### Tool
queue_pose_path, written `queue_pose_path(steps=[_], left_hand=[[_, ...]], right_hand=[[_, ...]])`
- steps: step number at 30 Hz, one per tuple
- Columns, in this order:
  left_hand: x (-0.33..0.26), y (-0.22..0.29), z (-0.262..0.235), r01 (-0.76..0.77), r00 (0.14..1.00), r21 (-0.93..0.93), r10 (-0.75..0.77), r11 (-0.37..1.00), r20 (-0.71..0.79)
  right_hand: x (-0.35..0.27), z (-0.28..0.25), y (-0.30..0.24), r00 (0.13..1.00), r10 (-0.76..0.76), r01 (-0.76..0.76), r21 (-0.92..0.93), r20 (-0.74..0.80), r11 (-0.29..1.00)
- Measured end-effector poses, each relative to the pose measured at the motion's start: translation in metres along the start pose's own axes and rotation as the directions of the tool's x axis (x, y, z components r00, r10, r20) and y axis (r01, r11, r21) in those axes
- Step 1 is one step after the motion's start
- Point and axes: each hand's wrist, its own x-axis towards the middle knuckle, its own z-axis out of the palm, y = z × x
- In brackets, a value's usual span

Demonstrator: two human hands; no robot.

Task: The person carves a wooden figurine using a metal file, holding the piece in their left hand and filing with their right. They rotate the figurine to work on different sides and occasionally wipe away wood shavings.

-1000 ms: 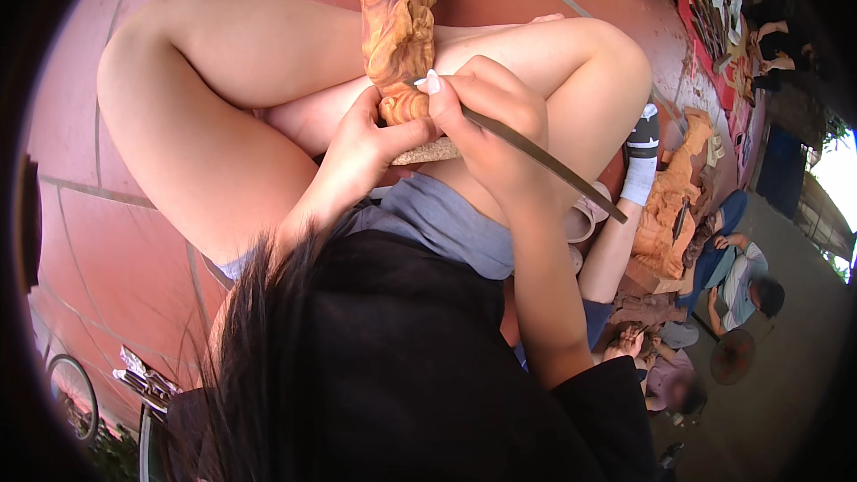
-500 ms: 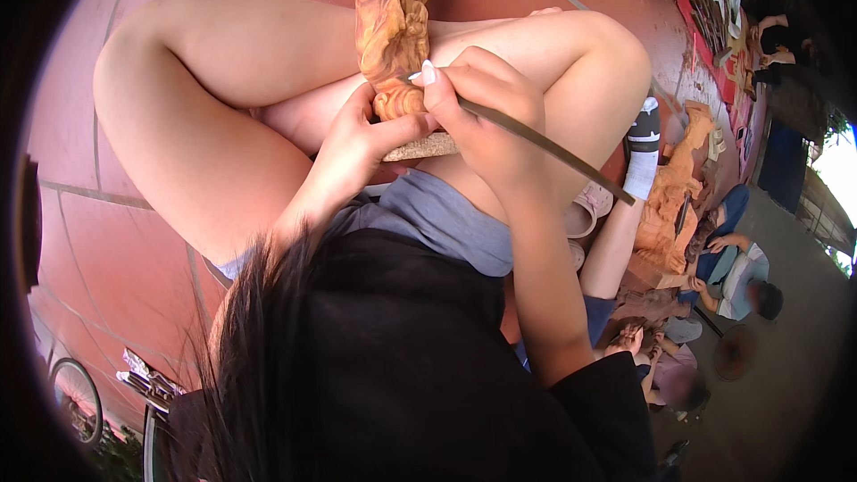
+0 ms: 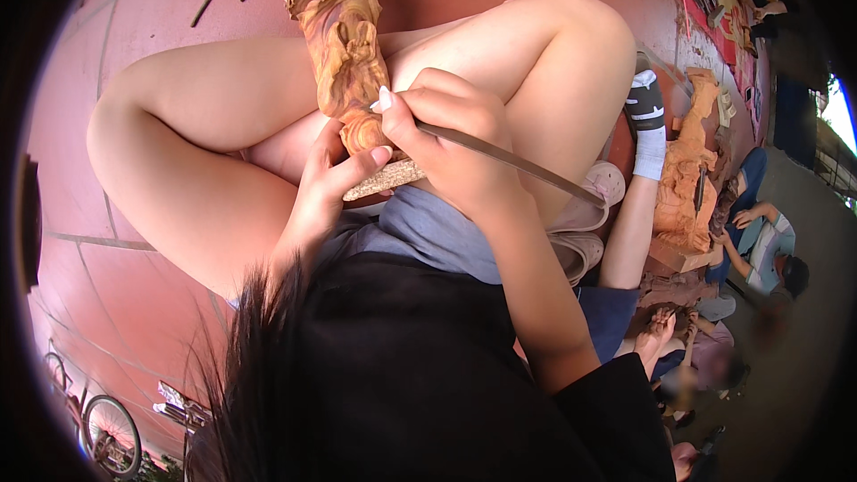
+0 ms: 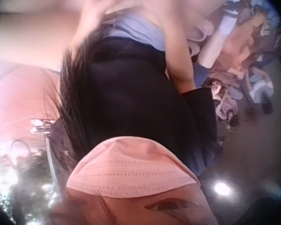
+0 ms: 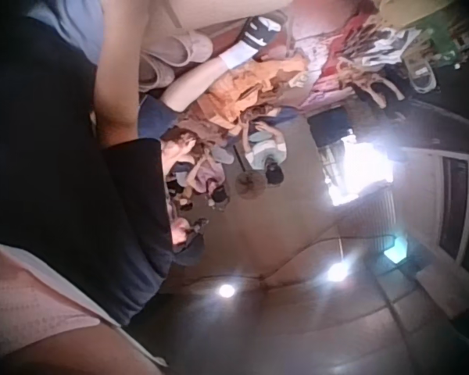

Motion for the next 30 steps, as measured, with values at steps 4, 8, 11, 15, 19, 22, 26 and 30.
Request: queue_pose_path(steps=[4,8,11,15,19,22,26,30], left_hand=[[-0.005,0.010,0.008,0.031,1.000,-0.055,-0.030,0.998,0.007],[0.000,-0.005,-0.007,0.038,0.998,-0.001,-0.037,0.999,0.056],[0.000,-0.006,-0.006,0.027,0.999,0.128,-0.033,0.991,0.043],[-0.003,-0.003,-0.004,0.035,0.999,0.192,-0.041,0.981,0.030],[0.000,-0.004,-0.004,0.030,0.998,0.204,-0.039,0.978,0.041],[-0.001,-0.005,-0.002,0.011,0.999,0.197,-0.021,0.980,0.048],[0.001,-0.008,-0.008,0.008,0.998,0.224,-0.022,0.975,0.063],[-0.004,0.001,-0.003,0.085,0.989,-0.021,-0.082,0.996,0.126]], right_hand=[[-0.001,0.007,0.002,0.994,0.005,0.000,0.043,-0.112,0.999],[-0.007,0.003,0.003,0.998,0.007,-0.007,-0.004,-0.067,1.000],[-0.009,0.007,0.007,0.990,0.020,-0.009,0.076,-0.143,0.997],[-0.017,0.002,0.006,0.995,0.054,-0.050,0.052,-0.078,0.997],[-0.016,0.007,0.005,0.982,0.045,-0.027,0.098,-0.184,0.995],[-0.016,0.008,0.007,0.984,0.021,-0.010,0.060,-0.178,0.998],[-0.020,0.005,0.004,0.984,0.100,-0.083,0.114,-0.145,0.990],[-0.017,0.005,0.007,0.990,0.071,-0.059,0.098,-0.125,0.993]])
